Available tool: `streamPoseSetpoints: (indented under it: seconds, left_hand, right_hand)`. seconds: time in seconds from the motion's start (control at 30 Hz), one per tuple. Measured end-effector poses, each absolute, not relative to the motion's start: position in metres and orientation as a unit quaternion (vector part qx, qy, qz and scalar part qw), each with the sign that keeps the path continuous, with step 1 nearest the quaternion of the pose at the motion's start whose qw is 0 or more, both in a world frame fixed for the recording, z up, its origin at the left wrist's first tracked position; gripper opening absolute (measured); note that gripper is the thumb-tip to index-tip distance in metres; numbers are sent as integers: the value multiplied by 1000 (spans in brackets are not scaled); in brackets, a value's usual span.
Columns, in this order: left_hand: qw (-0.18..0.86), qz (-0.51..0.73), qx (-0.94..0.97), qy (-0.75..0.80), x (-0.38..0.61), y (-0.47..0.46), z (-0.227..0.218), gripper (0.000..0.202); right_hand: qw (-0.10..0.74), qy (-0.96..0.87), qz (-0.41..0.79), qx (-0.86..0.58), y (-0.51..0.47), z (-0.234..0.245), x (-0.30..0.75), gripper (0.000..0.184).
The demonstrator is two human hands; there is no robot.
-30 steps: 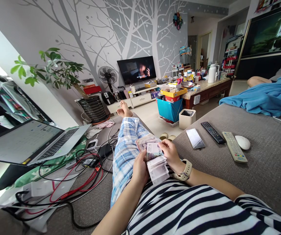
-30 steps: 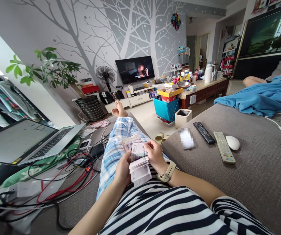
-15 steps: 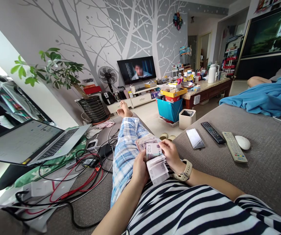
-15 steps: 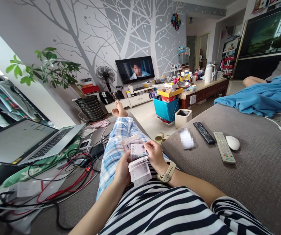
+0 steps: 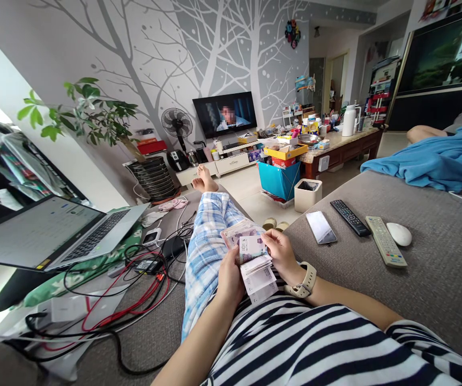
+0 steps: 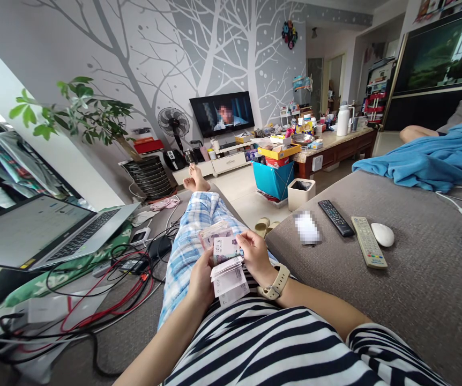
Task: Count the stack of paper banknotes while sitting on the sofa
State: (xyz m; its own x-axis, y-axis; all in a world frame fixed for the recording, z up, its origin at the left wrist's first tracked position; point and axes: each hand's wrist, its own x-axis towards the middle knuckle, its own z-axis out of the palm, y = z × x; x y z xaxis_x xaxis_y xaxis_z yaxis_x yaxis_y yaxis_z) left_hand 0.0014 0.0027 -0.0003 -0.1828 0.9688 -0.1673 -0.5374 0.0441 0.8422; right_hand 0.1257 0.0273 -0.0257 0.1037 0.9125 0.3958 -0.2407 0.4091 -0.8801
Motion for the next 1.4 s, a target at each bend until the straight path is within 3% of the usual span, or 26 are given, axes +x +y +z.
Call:
streamPoseSetpoints:
  seconds: [1.4]
  left_hand:
    - [627,623,248,397,0,3,-7,27]
  right_hand:
    - [638,-508,492,-304,27,-28,123,43]
